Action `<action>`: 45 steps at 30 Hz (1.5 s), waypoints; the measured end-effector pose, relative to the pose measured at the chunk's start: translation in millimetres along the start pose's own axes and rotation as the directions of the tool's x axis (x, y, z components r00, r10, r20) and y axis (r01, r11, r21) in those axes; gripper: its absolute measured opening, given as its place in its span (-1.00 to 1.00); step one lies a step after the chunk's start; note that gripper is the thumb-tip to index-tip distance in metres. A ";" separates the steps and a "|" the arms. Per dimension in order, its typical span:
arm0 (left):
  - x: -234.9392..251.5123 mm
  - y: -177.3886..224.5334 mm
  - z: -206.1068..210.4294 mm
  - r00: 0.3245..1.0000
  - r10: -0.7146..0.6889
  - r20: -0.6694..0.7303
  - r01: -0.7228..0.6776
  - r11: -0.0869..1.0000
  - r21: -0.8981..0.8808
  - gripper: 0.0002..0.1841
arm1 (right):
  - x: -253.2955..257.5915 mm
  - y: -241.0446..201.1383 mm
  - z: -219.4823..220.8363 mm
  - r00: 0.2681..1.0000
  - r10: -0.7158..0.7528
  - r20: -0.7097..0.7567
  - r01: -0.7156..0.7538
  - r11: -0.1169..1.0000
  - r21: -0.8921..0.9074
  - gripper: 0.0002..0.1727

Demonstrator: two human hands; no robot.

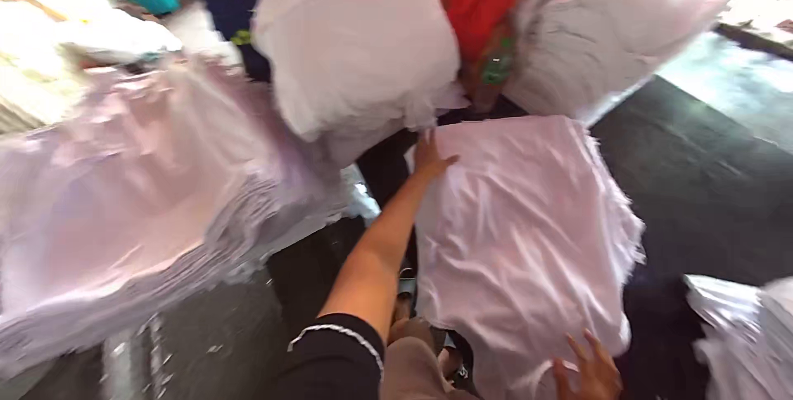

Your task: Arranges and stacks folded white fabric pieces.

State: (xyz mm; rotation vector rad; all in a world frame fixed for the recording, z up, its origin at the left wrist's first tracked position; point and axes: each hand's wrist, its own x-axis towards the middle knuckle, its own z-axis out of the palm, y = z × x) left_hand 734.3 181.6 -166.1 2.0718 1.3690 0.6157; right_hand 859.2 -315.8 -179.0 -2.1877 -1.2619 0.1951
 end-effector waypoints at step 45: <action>-292.8 119.2 59.4 0.065 0.274 0.959 0.096 0.955 -0.280 -0.54 | 211.6 -23.4 114.8 0.926 -0.144 0.348 0.191 0.976 -0.105 -0.35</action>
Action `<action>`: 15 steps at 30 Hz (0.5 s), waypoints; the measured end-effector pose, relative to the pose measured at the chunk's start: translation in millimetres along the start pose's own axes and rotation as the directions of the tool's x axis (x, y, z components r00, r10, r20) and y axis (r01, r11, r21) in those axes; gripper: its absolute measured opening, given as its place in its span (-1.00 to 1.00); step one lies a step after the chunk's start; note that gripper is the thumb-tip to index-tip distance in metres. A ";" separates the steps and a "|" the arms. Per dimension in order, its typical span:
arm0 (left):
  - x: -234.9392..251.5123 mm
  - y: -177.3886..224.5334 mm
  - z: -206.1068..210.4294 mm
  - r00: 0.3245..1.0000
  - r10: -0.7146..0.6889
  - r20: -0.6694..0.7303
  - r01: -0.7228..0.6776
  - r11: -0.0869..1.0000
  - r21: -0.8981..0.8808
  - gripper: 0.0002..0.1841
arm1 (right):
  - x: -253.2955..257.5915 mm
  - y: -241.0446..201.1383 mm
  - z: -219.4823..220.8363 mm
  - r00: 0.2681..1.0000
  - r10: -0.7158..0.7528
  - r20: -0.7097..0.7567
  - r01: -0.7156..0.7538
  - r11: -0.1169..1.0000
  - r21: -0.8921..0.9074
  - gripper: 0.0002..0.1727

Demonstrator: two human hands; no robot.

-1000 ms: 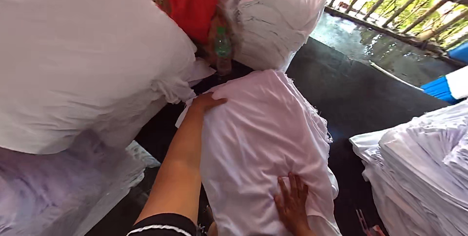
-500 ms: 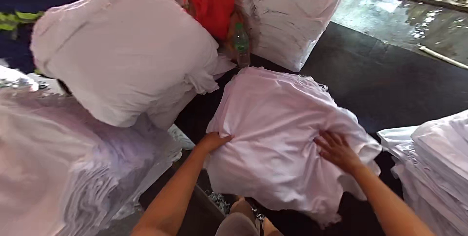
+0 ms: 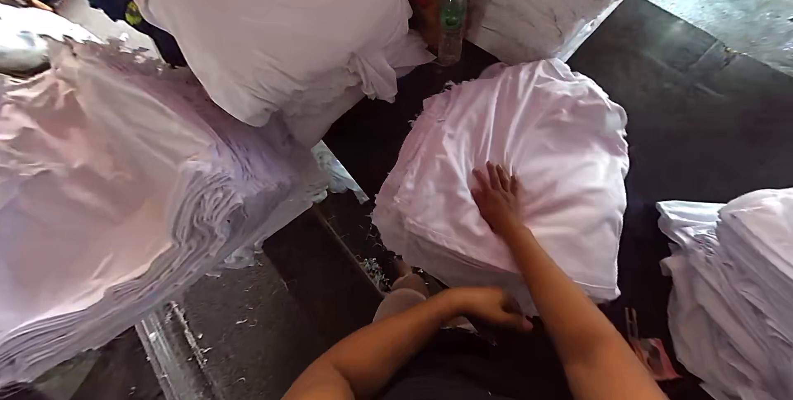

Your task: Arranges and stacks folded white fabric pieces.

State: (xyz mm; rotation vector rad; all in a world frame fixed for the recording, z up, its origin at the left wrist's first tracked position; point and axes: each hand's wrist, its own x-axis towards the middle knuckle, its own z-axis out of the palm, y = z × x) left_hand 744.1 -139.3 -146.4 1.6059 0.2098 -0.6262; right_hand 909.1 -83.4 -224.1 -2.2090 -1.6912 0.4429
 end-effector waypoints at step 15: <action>-101.3 -44.6 -70.5 0.378 -0.318 -0.869 0.370 0.913 -0.173 -0.62 | -218.4 152.3 -84.2 0.582 0.813 -0.023 -0.663 0.492 0.564 -0.57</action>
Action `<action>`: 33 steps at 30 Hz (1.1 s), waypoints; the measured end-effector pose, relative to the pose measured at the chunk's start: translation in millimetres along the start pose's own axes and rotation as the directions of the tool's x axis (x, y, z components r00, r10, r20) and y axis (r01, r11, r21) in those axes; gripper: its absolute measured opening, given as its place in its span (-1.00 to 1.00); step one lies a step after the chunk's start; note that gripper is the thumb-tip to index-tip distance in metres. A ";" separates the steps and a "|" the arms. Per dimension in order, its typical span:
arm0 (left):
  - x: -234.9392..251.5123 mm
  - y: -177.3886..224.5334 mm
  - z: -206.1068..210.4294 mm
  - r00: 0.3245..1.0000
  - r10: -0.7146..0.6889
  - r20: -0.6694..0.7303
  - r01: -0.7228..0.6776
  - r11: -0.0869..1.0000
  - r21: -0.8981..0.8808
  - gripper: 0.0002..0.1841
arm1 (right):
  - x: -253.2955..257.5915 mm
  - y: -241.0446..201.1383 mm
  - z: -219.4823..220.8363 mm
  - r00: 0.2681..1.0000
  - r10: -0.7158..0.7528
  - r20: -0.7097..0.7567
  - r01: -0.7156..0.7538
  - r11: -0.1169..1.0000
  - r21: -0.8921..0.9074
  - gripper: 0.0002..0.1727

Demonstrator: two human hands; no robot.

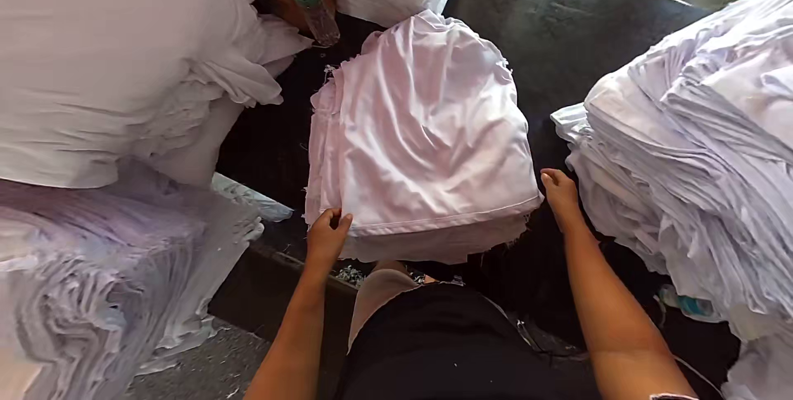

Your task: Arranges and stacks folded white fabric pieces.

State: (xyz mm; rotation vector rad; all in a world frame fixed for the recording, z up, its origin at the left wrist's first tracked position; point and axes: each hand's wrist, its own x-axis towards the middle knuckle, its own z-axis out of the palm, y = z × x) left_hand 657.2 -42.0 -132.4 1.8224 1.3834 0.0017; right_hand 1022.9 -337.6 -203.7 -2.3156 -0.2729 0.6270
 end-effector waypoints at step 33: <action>80.8 46.5 -7.7 0.994 0.106 -0.026 -0.091 0.938 0.334 -0.62 | 2.5 -0.5 -3.2 0.980 -0.018 0.199 0.000 0.996 0.087 -0.63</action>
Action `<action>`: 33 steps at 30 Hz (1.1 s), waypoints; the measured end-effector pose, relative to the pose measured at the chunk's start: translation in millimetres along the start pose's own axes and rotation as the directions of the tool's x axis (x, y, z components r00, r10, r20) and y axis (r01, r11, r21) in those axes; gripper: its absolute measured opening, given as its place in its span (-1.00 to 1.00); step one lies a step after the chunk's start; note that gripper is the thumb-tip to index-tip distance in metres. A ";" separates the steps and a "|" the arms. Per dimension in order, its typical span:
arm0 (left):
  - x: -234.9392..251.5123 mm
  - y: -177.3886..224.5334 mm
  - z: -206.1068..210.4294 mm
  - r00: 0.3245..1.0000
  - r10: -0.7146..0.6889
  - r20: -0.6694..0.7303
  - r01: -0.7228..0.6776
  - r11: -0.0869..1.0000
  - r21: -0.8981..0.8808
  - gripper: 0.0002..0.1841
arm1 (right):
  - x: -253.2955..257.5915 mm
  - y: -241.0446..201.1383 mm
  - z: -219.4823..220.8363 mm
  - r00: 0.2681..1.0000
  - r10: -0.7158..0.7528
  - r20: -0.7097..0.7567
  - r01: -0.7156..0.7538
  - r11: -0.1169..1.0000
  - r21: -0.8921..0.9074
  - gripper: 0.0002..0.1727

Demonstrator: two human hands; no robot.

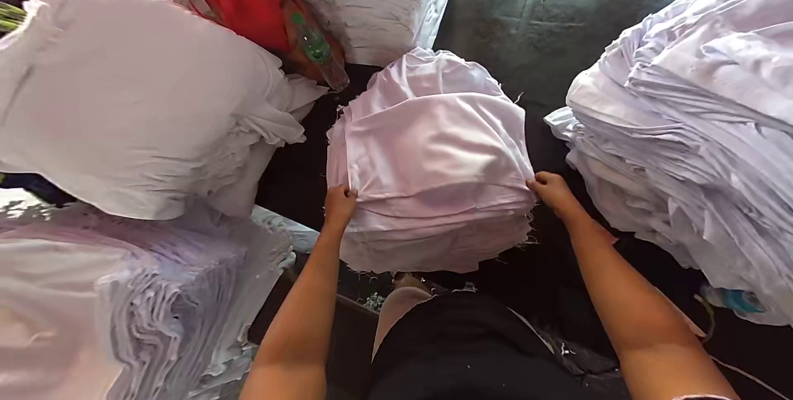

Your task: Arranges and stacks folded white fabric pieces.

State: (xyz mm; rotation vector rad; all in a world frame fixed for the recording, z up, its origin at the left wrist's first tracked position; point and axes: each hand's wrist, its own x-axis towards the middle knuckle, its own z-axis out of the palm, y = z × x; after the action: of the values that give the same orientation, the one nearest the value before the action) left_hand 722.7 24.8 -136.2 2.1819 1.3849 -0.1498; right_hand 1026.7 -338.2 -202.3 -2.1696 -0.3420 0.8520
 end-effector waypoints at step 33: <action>-13.3 16.0 7.5 0.960 -0.022 0.281 0.159 0.865 -0.476 -0.65 | -26.4 25.5 -77.9 0.991 0.092 -0.096 -0.056 0.943 0.329 -0.77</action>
State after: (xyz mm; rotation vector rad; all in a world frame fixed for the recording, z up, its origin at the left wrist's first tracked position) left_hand 731.8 5.2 -131.4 1.6052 1.2112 -0.1034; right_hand 1058.7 -411.9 -171.2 -1.9183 -0.0575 0.7664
